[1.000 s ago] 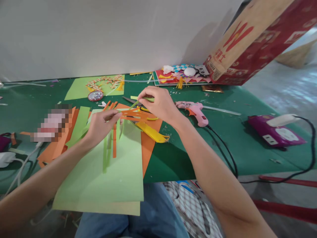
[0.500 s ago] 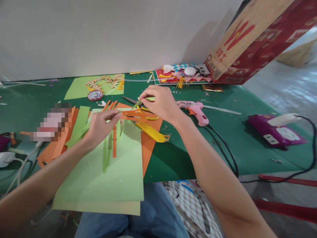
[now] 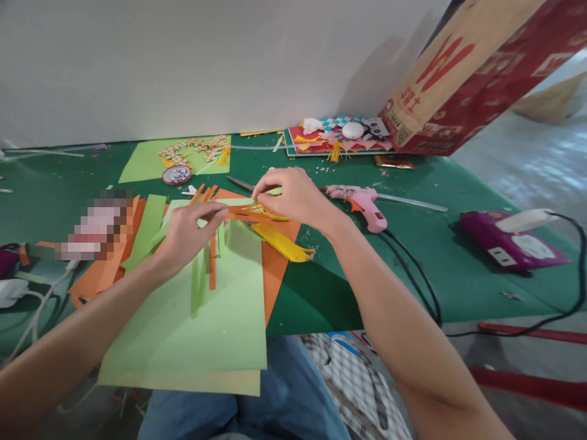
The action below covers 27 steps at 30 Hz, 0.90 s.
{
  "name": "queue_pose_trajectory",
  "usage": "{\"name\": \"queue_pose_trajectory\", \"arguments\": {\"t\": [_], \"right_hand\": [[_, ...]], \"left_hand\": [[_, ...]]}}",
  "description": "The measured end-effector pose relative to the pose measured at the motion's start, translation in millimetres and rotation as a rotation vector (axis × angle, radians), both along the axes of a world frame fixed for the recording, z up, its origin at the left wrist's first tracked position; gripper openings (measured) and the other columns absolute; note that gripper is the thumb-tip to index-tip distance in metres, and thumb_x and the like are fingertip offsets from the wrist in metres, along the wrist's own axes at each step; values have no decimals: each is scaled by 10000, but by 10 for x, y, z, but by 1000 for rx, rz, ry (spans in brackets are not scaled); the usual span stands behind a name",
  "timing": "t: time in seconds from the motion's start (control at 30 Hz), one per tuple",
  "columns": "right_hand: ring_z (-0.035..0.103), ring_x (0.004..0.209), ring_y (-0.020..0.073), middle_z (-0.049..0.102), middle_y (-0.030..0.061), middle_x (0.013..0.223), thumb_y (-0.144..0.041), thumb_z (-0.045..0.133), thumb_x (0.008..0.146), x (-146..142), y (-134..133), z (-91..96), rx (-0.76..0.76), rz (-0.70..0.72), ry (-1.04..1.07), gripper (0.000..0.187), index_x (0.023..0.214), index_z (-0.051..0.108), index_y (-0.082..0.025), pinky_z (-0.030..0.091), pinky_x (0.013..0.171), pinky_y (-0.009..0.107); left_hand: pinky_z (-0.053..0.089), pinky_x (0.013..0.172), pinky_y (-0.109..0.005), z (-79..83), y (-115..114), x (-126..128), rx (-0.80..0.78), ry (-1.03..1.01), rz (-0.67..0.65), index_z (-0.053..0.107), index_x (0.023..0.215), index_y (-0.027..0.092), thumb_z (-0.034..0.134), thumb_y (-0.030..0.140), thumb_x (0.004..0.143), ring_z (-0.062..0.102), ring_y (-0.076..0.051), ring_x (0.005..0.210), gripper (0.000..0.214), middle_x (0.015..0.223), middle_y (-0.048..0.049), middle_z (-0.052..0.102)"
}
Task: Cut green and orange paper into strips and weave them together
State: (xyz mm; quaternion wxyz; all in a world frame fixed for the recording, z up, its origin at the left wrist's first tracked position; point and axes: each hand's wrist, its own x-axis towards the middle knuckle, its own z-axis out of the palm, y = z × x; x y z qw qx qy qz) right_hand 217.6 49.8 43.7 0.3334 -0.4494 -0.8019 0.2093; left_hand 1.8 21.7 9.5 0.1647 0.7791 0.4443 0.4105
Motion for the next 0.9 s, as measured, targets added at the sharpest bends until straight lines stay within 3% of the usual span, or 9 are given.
{"name": "queue_pose_trajectory", "arguments": {"t": [0.33, 0.63, 0.9], "right_hand": [[656, 804, 198, 723, 39, 845, -171, 562, 745, -14, -11, 5, 4, -13, -37, 157, 714, 711, -211, 461, 733, 322], [658, 795, 196, 724, 43, 833, -174, 570, 738, -4, -7, -4, 15, -33, 1, 145, 700, 707, -205, 484, 726, 316], [665, 784, 191, 736, 20, 827, -181, 545, 748, 8, 19, -39, 42, -28, -90, 175, 706, 710, -224, 492, 774, 339]], "left_hand": [[488, 665, -262, -29, 12, -17, 79, 70, 20, 722, 849, 205, 556, 208, 871, 658, -156, 682, 168, 868, -52, 754], [493, 670, -291, -56, 26, -30, 130, 89, 28, 717, 860, 216, 533, 197, 876, 670, -170, 706, 186, 889, -47, 757], [528, 685, -261, -65, 32, -43, 238, 151, 31, 717, 928, 183, 539, 146, 888, 693, -148, 716, 186, 909, -50, 765]]}}
